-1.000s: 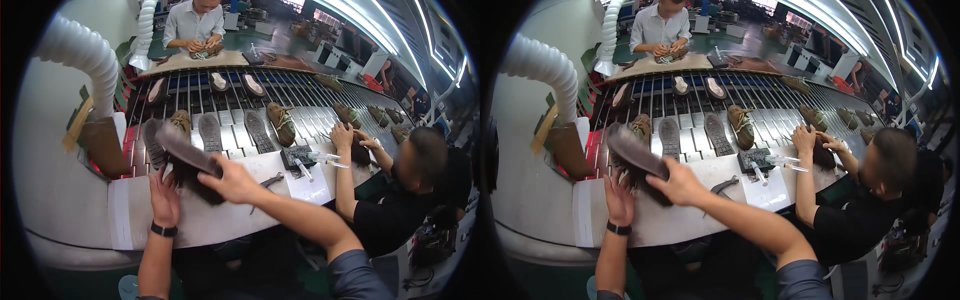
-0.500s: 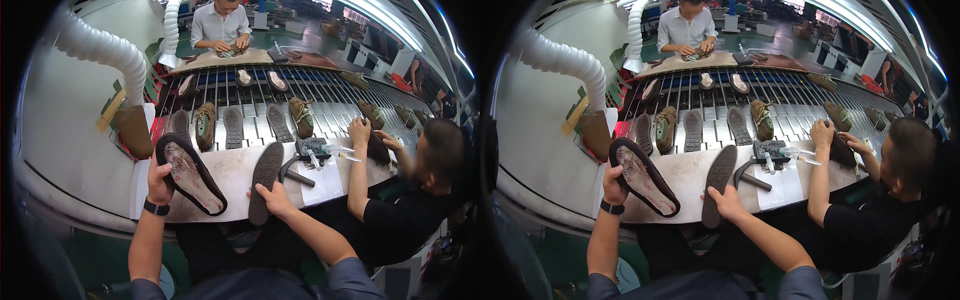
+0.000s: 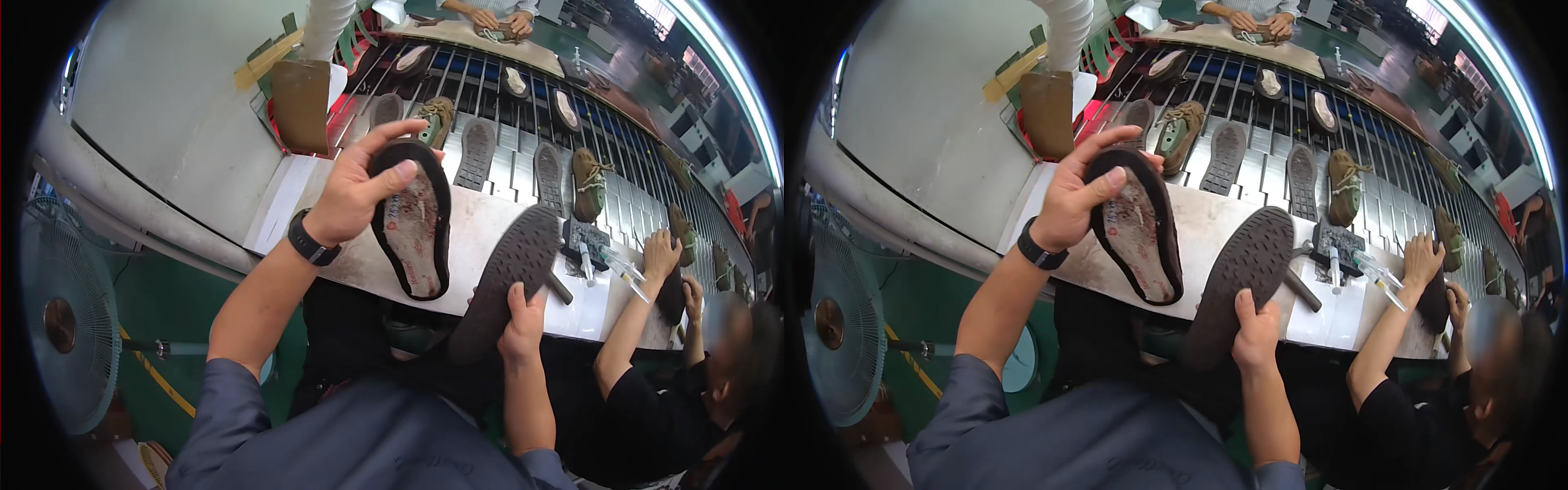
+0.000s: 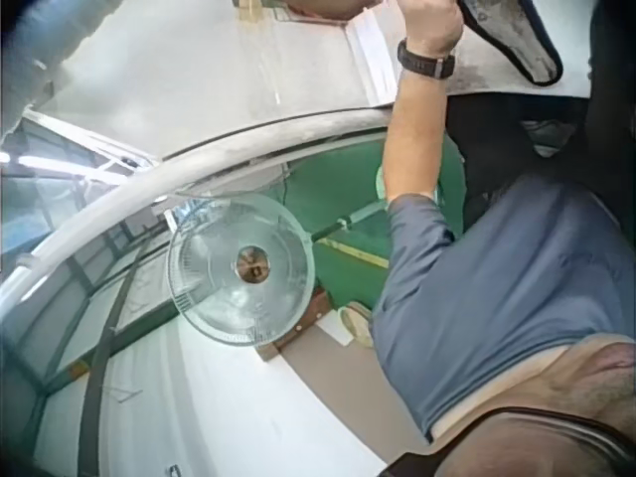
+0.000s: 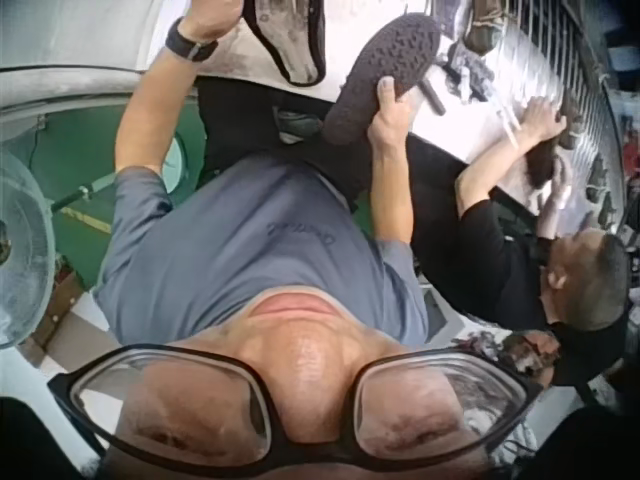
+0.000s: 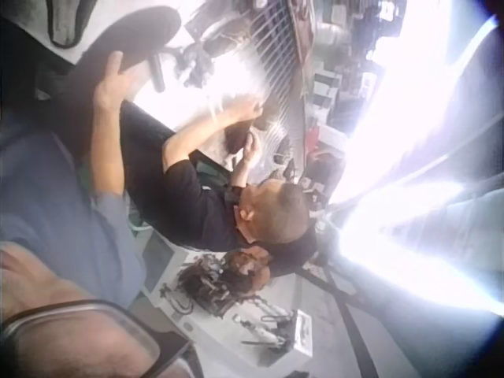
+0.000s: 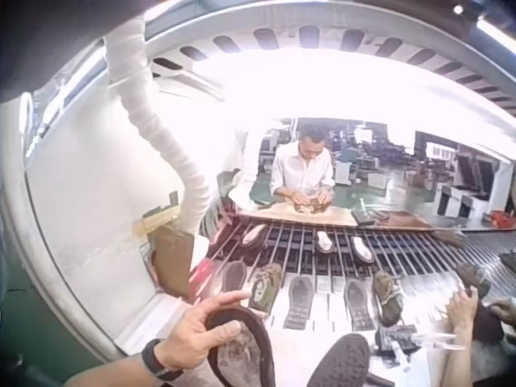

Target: The person assembles shoes by taking shoes and soles from a conveyor, pressing the soles onto the shoe bottoms by hand, and hammering along the edges with a hammer.

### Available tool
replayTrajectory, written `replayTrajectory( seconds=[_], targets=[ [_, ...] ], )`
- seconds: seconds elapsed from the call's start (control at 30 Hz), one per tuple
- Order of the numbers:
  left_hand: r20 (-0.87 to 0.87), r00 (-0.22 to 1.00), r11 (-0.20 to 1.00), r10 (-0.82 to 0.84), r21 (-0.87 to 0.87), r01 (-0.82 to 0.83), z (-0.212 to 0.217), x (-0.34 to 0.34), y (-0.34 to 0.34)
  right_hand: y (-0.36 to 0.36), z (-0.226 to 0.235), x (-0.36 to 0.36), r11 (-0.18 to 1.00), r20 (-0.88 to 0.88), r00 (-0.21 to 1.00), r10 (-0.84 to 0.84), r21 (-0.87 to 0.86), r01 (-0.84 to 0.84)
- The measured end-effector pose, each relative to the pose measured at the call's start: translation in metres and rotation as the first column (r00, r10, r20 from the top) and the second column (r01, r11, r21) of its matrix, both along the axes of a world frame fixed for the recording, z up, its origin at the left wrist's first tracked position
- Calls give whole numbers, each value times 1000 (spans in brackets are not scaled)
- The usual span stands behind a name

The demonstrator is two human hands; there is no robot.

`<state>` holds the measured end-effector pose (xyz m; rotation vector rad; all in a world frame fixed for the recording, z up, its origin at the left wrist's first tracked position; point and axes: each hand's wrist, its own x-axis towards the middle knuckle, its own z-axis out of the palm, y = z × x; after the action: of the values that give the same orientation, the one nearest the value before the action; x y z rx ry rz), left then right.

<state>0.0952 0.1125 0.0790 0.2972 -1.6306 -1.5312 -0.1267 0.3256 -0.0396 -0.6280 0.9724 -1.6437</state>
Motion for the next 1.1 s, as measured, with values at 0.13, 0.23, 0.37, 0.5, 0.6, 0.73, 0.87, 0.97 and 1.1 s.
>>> replayTrajectory(
  seconds=[0.13, 0.23, 0.37, 0.5, 0.6, 0.73, 0.87, 0.97, 1.1],
  targets=[
    [-61, 992, 986, -114, 115, 121, 1, -7, -6, -7, 39, 33, 977, 1, 999, -49, -208, 48],
    [-2, 992, 992, -123, 24, 123, 5, -11, -8, -23, 62, 53, 939, -97, 994, 44, -337, -74],
    [23, 993, 993, -117, 0, 117, 4, -7, -4, -43, 81, 63, 951, -338, 919, 203, -155, -267],
    [63, 987, 989, -149, 6, 149, 5, -3, -8, -56, 76, 69, 945, -209, 955, 209, -207, -252],
    [-39, 980, 979, -195, 58, 197, 8, -2, -10, -61, 77, 73, 951, -171, 961, 216, -185, -247],
    [-20, 977, 974, -211, 77, 212, 10, 0, -8, -69, 81, 71, 962, -268, 941, 206, -123, -245],
    [16, 969, 947, -248, 212, 240, 10, 2, -5, -78, 89, 77, 974, -241, 957, 159, -117, -192],
    [20, 969, 959, -246, 149, 240, 7, 4, -7, -77, 79, 68, 950, -293, 932, 213, -159, -267],
    [42, 966, 965, -255, 75, 252, 6, 7, -8, -77, 74, 67, 950, -359, 911, 206, -149, -274]
  ],
)
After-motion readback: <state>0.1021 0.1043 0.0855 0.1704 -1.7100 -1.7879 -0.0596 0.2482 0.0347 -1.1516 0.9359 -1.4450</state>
